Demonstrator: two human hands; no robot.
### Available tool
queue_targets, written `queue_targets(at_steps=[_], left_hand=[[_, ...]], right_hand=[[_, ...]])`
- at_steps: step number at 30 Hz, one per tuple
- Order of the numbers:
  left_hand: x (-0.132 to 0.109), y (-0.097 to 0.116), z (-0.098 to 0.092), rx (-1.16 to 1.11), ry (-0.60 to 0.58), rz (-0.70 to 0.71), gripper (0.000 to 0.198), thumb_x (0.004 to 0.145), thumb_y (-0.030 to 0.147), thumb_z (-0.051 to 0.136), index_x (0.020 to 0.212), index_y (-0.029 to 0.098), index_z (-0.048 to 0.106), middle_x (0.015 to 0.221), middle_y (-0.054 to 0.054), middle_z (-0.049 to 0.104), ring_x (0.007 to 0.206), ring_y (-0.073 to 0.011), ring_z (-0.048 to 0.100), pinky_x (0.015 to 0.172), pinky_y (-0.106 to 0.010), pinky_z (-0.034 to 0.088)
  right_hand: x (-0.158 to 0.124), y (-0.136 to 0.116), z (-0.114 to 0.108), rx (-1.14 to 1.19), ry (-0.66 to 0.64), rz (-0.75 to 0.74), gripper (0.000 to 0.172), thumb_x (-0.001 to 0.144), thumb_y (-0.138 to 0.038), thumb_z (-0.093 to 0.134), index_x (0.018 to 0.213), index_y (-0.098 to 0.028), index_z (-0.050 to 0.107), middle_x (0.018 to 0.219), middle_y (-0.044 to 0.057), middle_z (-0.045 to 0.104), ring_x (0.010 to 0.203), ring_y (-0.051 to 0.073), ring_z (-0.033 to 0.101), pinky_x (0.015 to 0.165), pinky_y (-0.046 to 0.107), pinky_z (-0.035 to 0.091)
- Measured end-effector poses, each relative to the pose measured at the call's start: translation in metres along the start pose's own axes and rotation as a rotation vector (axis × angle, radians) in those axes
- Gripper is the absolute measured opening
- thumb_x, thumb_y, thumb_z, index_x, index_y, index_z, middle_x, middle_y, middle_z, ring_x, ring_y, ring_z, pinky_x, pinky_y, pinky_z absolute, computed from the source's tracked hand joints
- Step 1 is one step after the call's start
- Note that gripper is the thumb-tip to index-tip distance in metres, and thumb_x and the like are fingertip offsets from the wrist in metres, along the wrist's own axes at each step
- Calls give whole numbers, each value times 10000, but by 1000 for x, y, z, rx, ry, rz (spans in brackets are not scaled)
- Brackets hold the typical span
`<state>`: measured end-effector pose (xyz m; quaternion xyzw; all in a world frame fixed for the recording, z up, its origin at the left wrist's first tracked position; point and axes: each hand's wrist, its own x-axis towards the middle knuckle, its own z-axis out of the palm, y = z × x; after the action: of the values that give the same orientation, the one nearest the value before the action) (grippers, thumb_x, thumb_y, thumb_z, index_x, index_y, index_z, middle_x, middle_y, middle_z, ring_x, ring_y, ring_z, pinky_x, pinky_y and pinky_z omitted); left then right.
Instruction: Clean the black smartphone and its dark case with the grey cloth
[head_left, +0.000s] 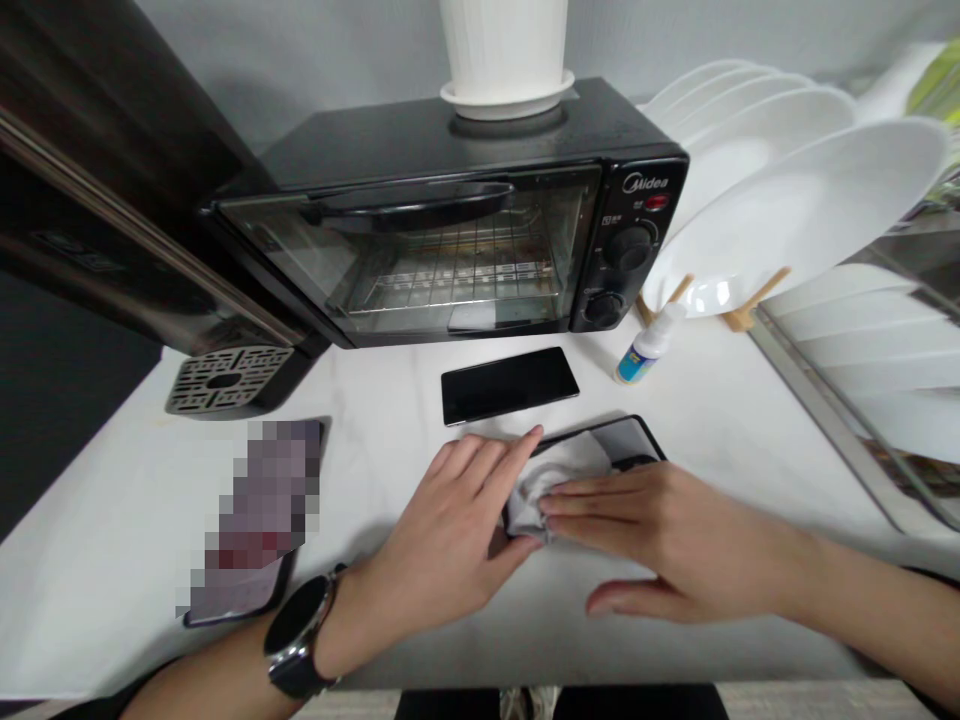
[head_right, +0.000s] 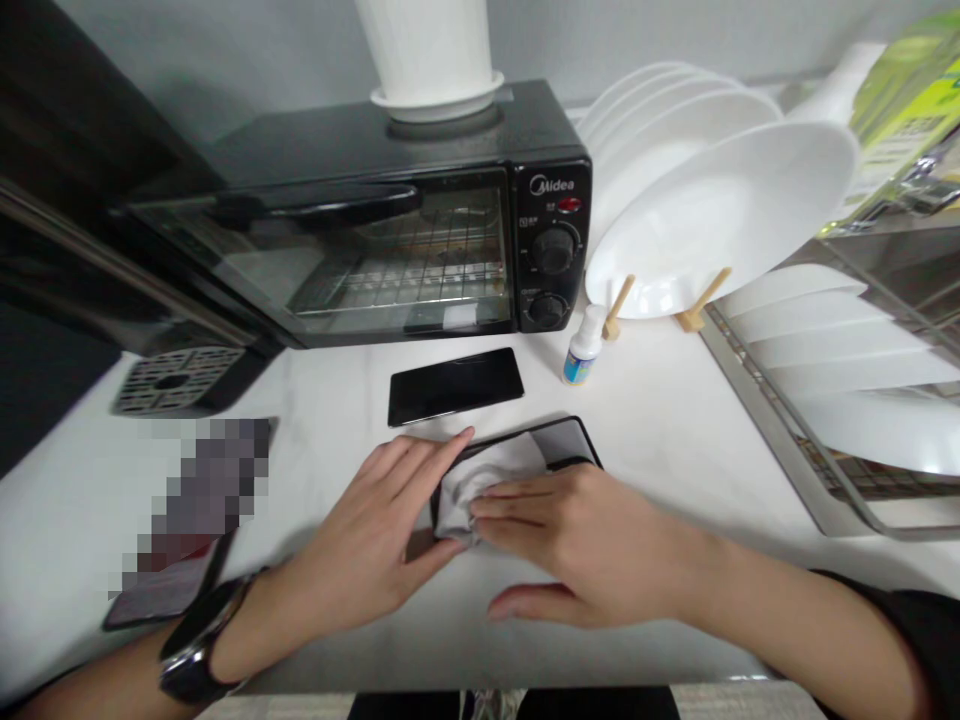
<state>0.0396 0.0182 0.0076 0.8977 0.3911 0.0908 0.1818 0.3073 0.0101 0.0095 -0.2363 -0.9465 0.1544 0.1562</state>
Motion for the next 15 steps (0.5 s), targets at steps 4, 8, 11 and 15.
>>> queue_targets(at_steps=[4,8,11,15], left_hand=[[1,-1,-1,-16,-6,29,878,994,473,675,1676,223,181,1366,-104,595,1246,-299,502,1099,-502,445],[2,-2,-1,24,29,-30,920,970,493,706,1676,226,180,1403,-112,577,1251,-313,501,1101,-537,440],[1,-1,0,-8,19,-31,938,962,492,721,1678,237,171,1389,-100,585,1252,-305,502,1113,-531,439],[1,1,1,-63,-15,17,997,923,486,779,1672,269,159,1372,-82,606,1261,-290,516,1119,-502,447]], right_hand=[[2,2,3,-59,7,-2,738,1002,-627,590,1503,-85,572,1550,155,597,1435,271,593,1193,413,510],[-4,8,-3,-249,152,245,405,1073,-467,527,1125,-154,780,1187,106,821,1004,256,813,868,383,664],[-1,1,-5,-91,67,80,415,1052,-491,566,1206,-156,759,1313,111,777,1158,235,770,981,342,628],[5,-4,0,10,10,-40,699,993,-612,617,1488,-119,590,1508,129,648,1386,239,637,1154,349,533]])
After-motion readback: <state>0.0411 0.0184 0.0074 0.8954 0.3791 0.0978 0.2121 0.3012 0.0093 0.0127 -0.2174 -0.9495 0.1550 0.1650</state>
